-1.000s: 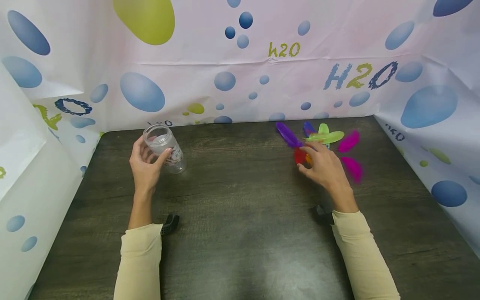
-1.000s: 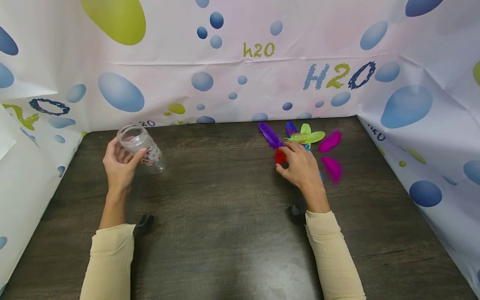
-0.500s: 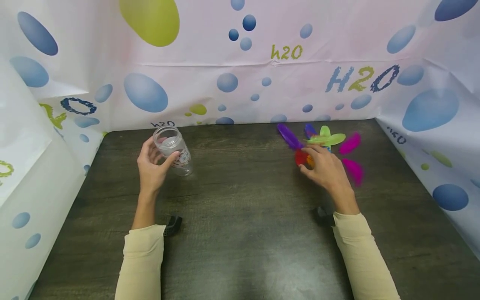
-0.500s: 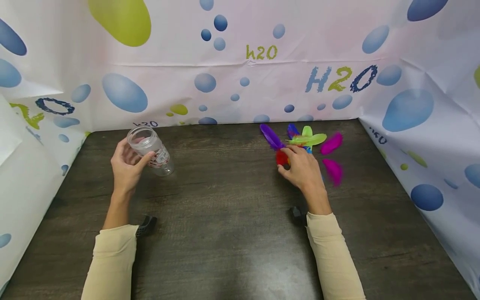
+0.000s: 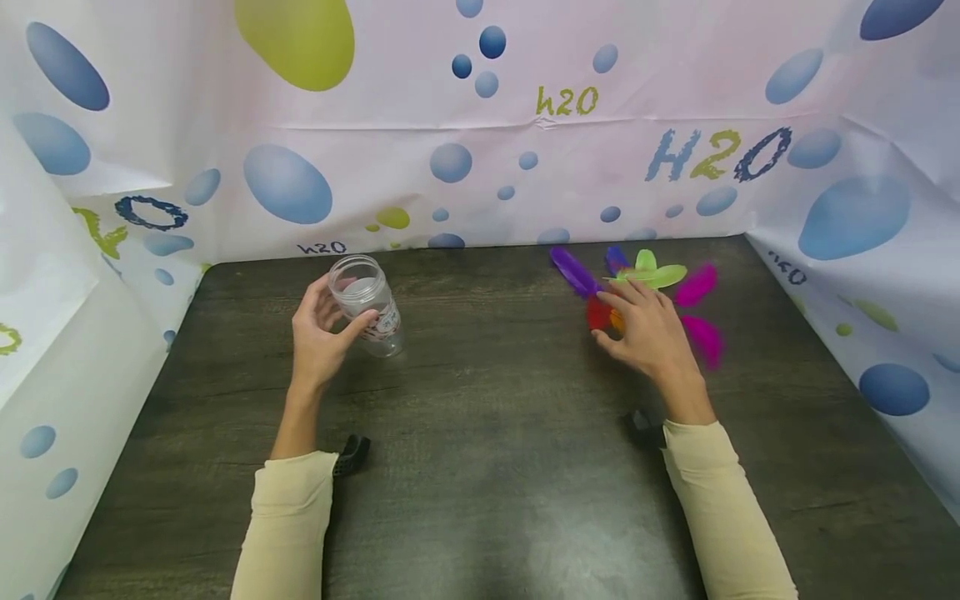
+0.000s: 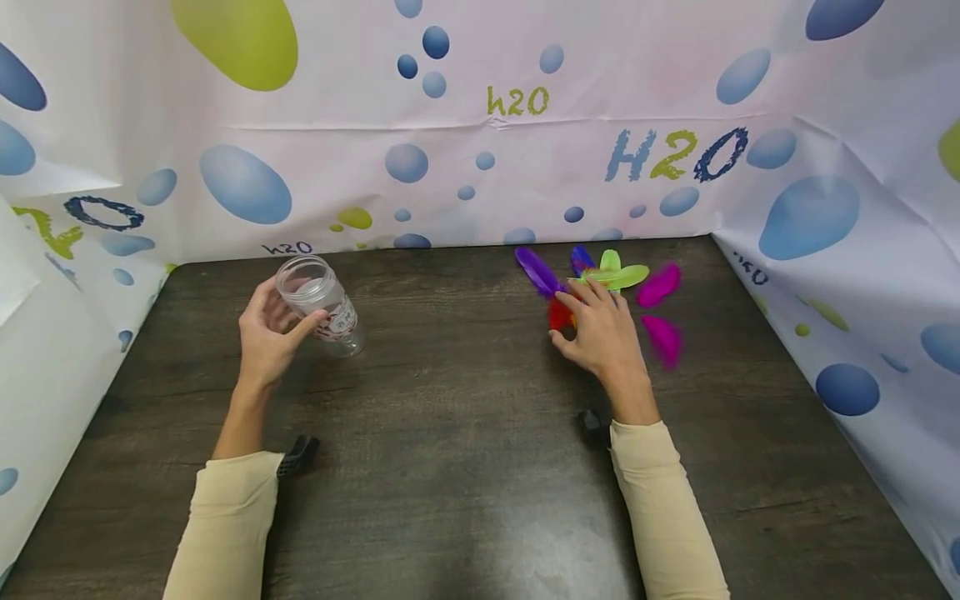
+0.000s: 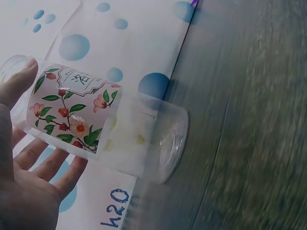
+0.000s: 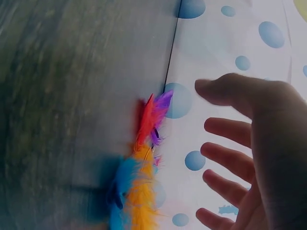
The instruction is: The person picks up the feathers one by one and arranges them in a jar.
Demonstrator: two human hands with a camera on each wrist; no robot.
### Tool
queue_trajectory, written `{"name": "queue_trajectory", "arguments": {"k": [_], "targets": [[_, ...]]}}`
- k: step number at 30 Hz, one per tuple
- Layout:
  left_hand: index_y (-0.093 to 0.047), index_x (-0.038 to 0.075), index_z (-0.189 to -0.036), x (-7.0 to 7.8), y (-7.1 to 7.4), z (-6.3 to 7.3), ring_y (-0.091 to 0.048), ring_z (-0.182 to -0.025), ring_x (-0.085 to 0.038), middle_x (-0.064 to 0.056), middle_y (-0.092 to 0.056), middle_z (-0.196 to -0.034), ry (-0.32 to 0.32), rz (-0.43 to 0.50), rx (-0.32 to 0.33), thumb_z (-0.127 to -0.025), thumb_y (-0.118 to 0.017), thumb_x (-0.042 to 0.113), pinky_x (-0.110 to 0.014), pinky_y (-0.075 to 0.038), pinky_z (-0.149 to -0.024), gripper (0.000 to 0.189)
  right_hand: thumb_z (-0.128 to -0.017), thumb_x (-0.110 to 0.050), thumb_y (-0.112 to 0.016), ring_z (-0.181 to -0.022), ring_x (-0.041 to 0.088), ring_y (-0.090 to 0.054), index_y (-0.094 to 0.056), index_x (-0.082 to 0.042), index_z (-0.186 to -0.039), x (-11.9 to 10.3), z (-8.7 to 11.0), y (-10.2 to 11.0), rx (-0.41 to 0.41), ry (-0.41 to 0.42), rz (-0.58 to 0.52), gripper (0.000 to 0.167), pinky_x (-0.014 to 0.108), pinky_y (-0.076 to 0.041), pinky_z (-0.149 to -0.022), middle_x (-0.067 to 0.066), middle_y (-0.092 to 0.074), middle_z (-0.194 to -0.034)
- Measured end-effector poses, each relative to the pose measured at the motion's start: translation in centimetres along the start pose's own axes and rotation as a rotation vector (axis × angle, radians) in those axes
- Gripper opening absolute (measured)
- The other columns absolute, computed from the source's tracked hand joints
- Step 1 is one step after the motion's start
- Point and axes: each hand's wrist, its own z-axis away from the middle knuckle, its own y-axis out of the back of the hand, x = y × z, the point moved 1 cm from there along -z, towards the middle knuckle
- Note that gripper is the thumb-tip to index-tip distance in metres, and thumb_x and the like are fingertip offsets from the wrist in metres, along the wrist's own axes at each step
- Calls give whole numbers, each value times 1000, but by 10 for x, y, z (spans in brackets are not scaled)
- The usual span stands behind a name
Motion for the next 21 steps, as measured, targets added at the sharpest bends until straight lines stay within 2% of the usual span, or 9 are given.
{"name": "queue_trajectory", "arguments": {"k": [6, 12, 21], "targets": [[-48, -7, -147, 1, -9, 2, -63, -118, -8, -30, -58, -138, -17, 2, -62, -84, -73, -20, -20, -52, -97, 70, -89, -39, -76, -151, 42, -29, -62, -1, -141, 1, -1, -1, 0, 21, 49, 66, 69, -23, -119, 20, -48, -156], [-47, -6, -148, 4, -21, 3, -62, -119, -8, -29, -58, -138, -12, 2, -111, -85, -75, -17, -21, -52, -99, 70, -88, -37, -78, -152, 41, -29, -65, 0, -136, 2, -3, 0, 11, 32, 67, 62, 70, -20, -120, 20, -50, -155], [-45, -7, -149, 9, -33, 4, -60, -120, -8, -26, -58, -140, 8, -26, -160, -83, -77, -15, -20, -51, -99, 74, -87, -30, -80, -150, 43, -33, -64, 1, -138, 5, -6, -2, 18, 22, 59, 62, 67, -30, -118, 22, -50, -153]]}}
